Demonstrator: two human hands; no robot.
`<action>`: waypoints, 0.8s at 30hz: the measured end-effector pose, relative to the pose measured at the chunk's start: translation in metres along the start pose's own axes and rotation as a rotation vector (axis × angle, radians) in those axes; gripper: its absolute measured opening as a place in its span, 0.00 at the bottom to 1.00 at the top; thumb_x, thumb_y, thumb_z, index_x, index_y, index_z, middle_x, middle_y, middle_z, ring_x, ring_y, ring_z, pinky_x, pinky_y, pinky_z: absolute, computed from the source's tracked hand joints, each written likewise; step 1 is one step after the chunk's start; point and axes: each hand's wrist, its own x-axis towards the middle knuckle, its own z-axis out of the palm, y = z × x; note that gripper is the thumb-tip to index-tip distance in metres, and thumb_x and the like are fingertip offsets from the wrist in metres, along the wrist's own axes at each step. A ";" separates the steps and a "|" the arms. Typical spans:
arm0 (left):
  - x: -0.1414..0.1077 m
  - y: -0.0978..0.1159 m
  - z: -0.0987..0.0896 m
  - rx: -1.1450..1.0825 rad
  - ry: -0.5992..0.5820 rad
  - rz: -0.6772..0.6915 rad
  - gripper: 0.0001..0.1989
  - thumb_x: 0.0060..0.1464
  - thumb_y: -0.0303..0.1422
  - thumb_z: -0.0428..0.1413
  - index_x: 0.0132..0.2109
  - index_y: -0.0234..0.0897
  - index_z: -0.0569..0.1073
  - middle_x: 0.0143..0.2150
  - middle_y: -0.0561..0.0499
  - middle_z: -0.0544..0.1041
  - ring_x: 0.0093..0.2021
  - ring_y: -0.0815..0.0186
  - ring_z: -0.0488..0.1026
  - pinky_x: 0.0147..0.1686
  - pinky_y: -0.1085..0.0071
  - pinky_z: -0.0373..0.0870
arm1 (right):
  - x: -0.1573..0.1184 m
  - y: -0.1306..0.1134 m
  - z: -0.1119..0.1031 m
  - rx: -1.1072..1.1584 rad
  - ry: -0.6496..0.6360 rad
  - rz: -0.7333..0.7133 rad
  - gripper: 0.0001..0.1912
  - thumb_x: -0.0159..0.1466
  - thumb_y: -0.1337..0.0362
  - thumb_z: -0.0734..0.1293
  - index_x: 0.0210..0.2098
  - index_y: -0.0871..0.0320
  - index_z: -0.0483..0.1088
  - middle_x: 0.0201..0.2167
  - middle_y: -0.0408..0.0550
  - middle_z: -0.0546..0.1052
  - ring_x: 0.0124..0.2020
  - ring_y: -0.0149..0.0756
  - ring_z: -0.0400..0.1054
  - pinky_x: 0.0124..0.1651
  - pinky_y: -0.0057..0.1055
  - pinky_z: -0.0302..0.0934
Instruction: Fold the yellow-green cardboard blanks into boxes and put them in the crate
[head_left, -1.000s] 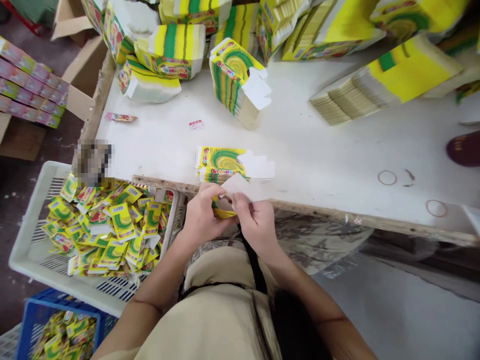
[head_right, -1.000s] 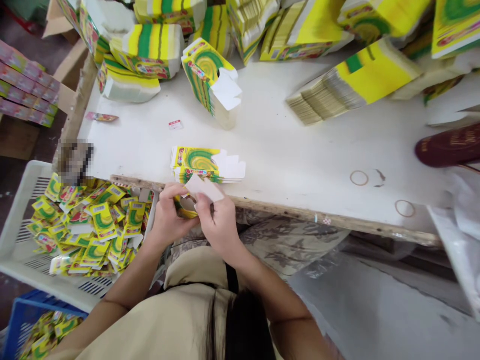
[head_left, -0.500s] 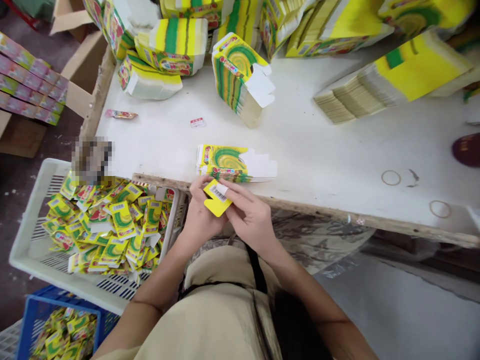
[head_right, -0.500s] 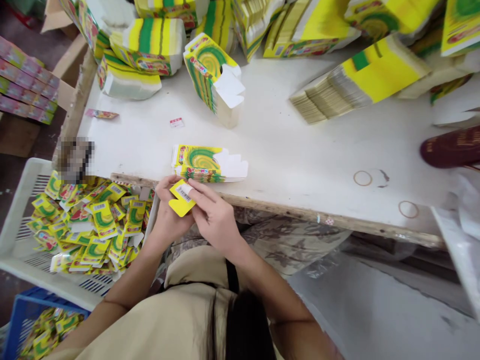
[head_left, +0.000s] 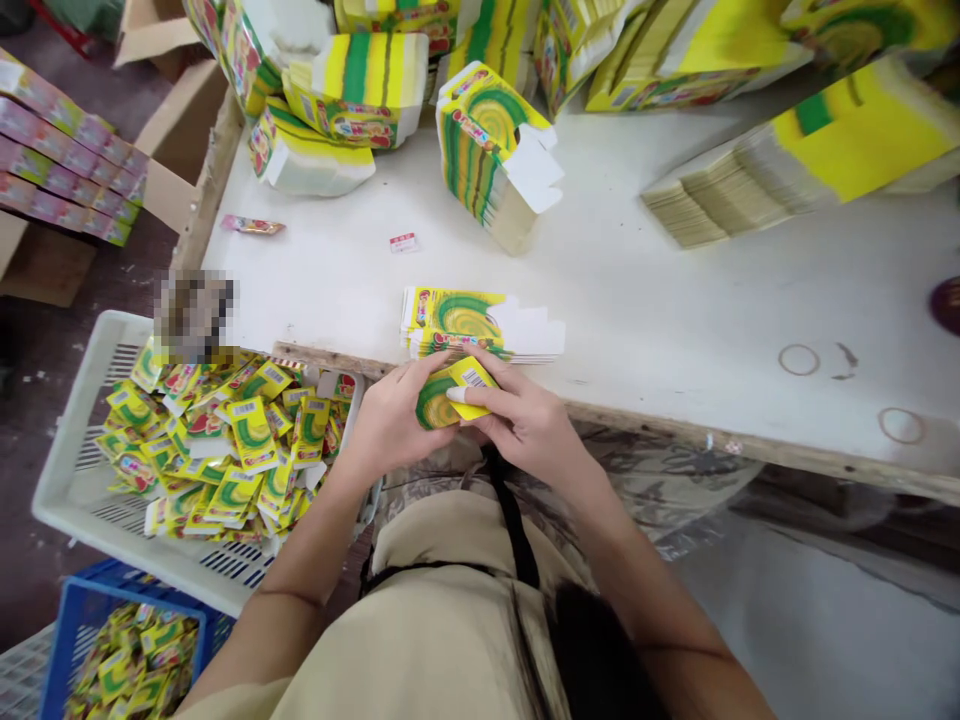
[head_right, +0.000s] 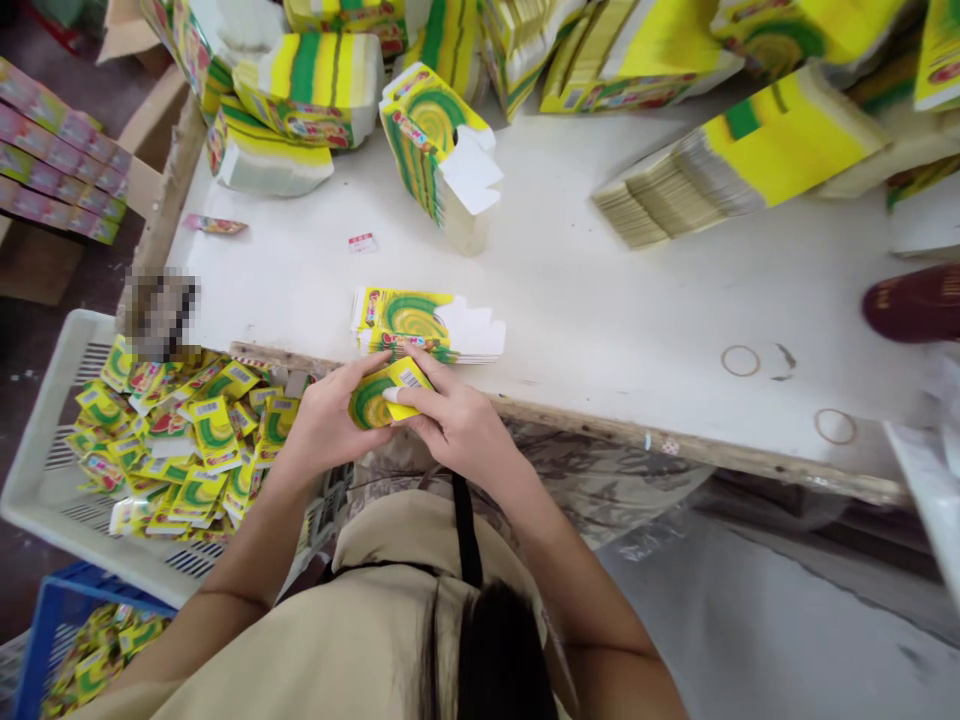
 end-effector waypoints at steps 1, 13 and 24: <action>0.001 -0.001 -0.002 -0.002 -0.023 -0.007 0.37 0.45 0.31 0.64 0.63 0.40 0.62 0.55 0.45 0.76 0.52 0.57 0.76 0.52 0.64 0.73 | 0.000 0.001 -0.004 -0.008 -0.030 -0.007 0.14 0.66 0.67 0.65 0.48 0.49 0.76 0.67 0.48 0.63 0.65 0.45 0.62 0.63 0.46 0.63; 0.007 -0.002 -0.010 0.099 -0.114 0.021 0.40 0.46 0.32 0.61 0.66 0.40 0.58 0.54 0.44 0.77 0.50 0.54 0.77 0.49 0.62 0.74 | -0.004 0.004 0.002 -0.062 -0.097 0.026 0.14 0.65 0.63 0.67 0.50 0.51 0.76 0.69 0.52 0.59 0.63 0.51 0.64 0.60 0.47 0.66; 0.001 -0.001 -0.005 0.058 -0.054 0.024 0.38 0.48 0.32 0.63 0.65 0.41 0.59 0.57 0.43 0.75 0.55 0.55 0.74 0.54 0.60 0.71 | 0.002 -0.002 0.013 -0.001 0.041 0.048 0.14 0.64 0.63 0.69 0.49 0.54 0.76 0.61 0.56 0.68 0.61 0.48 0.66 0.60 0.46 0.66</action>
